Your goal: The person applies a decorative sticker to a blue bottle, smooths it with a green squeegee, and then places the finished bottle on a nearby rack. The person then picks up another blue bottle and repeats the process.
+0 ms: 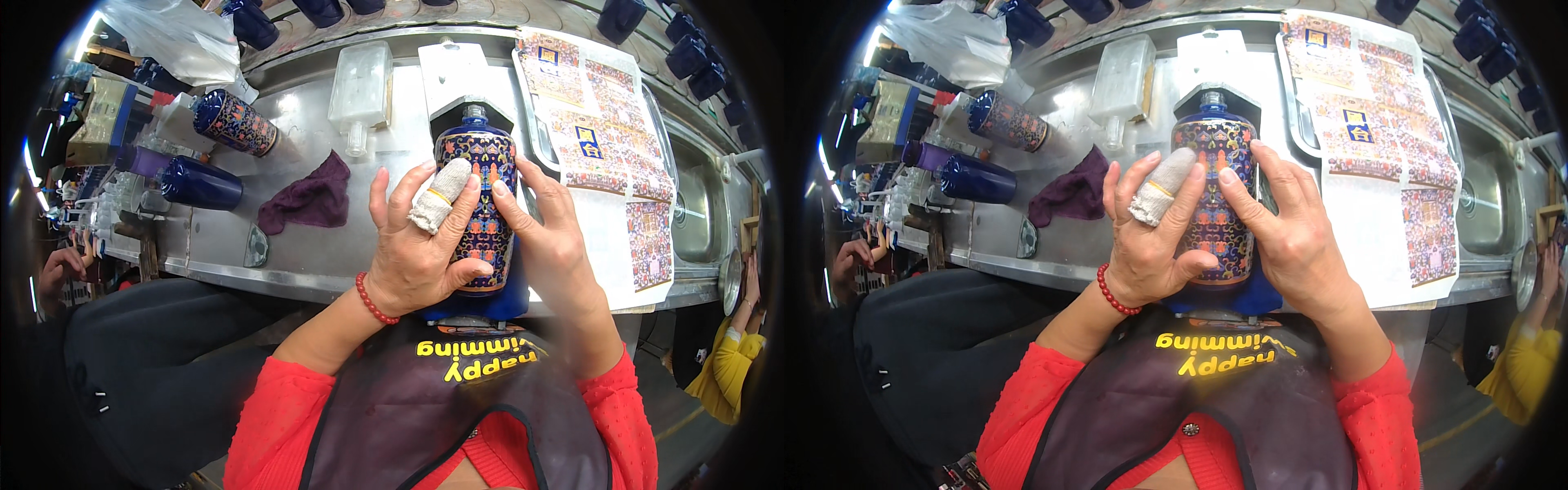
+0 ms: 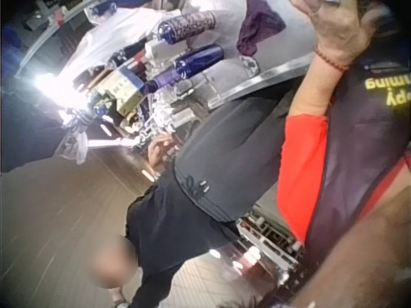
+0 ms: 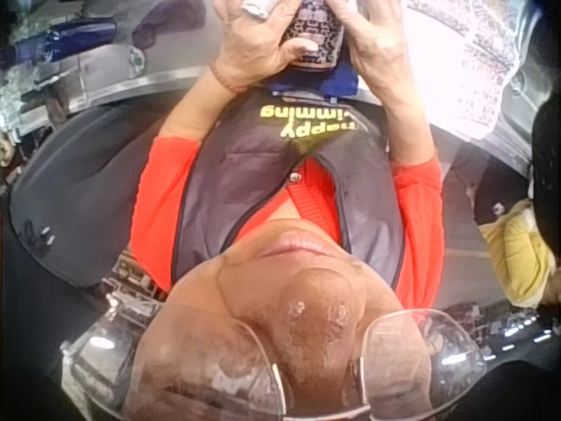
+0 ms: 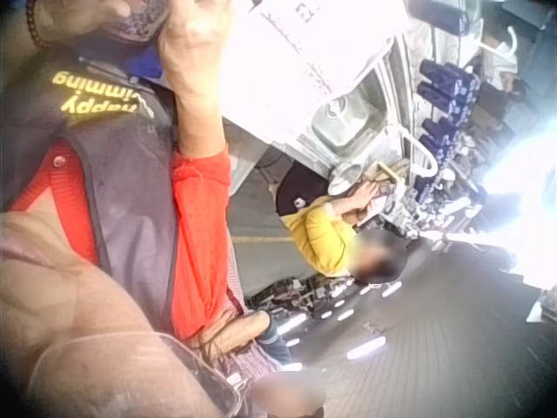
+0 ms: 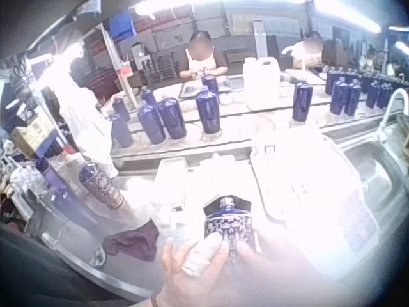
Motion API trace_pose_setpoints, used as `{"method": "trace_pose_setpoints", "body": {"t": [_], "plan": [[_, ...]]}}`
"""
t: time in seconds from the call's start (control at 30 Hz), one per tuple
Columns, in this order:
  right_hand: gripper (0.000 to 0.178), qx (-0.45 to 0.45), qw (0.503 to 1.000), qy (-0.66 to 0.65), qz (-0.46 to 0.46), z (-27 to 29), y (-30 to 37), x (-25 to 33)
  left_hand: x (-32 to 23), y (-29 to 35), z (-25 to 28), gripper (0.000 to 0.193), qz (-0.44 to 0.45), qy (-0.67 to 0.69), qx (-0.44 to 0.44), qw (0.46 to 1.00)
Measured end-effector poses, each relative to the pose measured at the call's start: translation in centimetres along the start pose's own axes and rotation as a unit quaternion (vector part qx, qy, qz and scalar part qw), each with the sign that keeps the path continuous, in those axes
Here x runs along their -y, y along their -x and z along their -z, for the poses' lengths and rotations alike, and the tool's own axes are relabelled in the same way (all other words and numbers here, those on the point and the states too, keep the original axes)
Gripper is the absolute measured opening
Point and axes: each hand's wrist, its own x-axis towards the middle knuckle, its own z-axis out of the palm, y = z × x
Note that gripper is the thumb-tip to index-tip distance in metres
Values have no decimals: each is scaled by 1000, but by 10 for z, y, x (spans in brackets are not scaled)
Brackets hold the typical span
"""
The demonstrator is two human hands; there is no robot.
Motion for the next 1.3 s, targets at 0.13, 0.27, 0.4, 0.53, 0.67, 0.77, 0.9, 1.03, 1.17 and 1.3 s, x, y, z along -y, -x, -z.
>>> {"method": "trace_pose_setpoints", "body": {"t": [0.13,0.27,0.4,0.53,0.67,0.77,0.9,1.03,1.17,1.3], "plan": [[58,4,1000,0,0,1,0,-1,-1,-1,0,83,0,5,0,1000],[59,-14,1000,-18,10,-2,0,-4,1,1,0,83,5,25,9,1000],[61,-17,999,-32,-21,-7,2,-2,1,5,0,83,24,57,-1,998],[61,1,1000,-9,-19,-4,3,1,0,7,-2,84,17,43,-7,999],[59,9,1000,-8,-6,1,2,0,0,7,-3,84,15,37,-3,999],[58,-3,1000,-26,11,2,0,-2,1,6,-3,84,21,49,-6,999],[58,-12,999,-41,-16,-1,-3,-3,2,2,-2,86,23,43,-2,999],[61,-6,1000,-22,-7,-3,-5,-3,1,-2,1,88,10,3,16,1000],[63,0,1000,-14,-1,-2,-3,-3,-1,-5,1,90,4,-9,19,1000],[62,-5,998,-39,-38,-5,6,0,-2,0,0,91,23,40,0,999]]}}
